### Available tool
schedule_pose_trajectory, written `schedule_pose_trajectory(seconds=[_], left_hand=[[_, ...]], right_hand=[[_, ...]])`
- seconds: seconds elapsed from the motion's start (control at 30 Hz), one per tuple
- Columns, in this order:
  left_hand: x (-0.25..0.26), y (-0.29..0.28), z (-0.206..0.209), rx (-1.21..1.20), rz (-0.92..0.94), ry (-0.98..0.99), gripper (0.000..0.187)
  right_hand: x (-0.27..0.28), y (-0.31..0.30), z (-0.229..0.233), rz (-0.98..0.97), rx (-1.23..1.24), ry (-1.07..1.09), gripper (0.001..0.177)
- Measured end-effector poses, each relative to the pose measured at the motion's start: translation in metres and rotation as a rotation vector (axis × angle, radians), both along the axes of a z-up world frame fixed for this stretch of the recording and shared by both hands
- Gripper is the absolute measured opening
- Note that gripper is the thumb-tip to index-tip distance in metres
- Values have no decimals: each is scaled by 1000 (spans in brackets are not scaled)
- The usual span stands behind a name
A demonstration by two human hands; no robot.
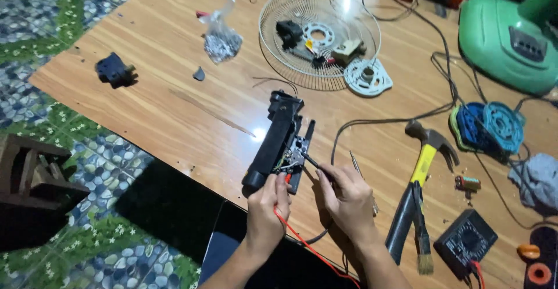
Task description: The person uses a multimeter to test the electrical continuity of a disassembled black power tool. They hold the multimeter probes against various internal components and wires within the tool's housing while the device rests on a wooden table.
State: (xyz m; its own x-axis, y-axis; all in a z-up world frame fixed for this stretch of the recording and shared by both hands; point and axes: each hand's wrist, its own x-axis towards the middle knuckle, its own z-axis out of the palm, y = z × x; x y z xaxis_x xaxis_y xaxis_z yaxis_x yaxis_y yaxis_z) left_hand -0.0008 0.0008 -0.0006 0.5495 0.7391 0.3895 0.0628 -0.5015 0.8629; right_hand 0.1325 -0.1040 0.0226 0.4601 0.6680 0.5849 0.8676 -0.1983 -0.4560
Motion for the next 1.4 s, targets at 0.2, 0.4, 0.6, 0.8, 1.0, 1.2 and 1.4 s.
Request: schedule_pose_trajectory(seconds=[0.2,0.4,0.6,0.8,1.0,1.2,1.4], left_hand=[[2,1,-12,33,-16,-48,27],[-4,2,-10,-73,-91,-77,25],[-3,3,-11,-89,-73,-112,28],[-1,3,-8,-29,-50,-161,29],[-3,3,1,-228,24,-247,40],[5,-8,-11,-213,74,-293,38],[8,-8,-13,-181,152,-268,40]], right_hand=[[1,1,-3,7,-1,6,14],[0,2,0,-41,-38,61,13],[-1,-1,1,-36,-32,17,13],[4,-2,4,-17,-45,-70,13],[-1,6,7,7,165,-65,7],[2,6,-6,8,133,-62,7],[2,6,-3,21,129,-67,7]])
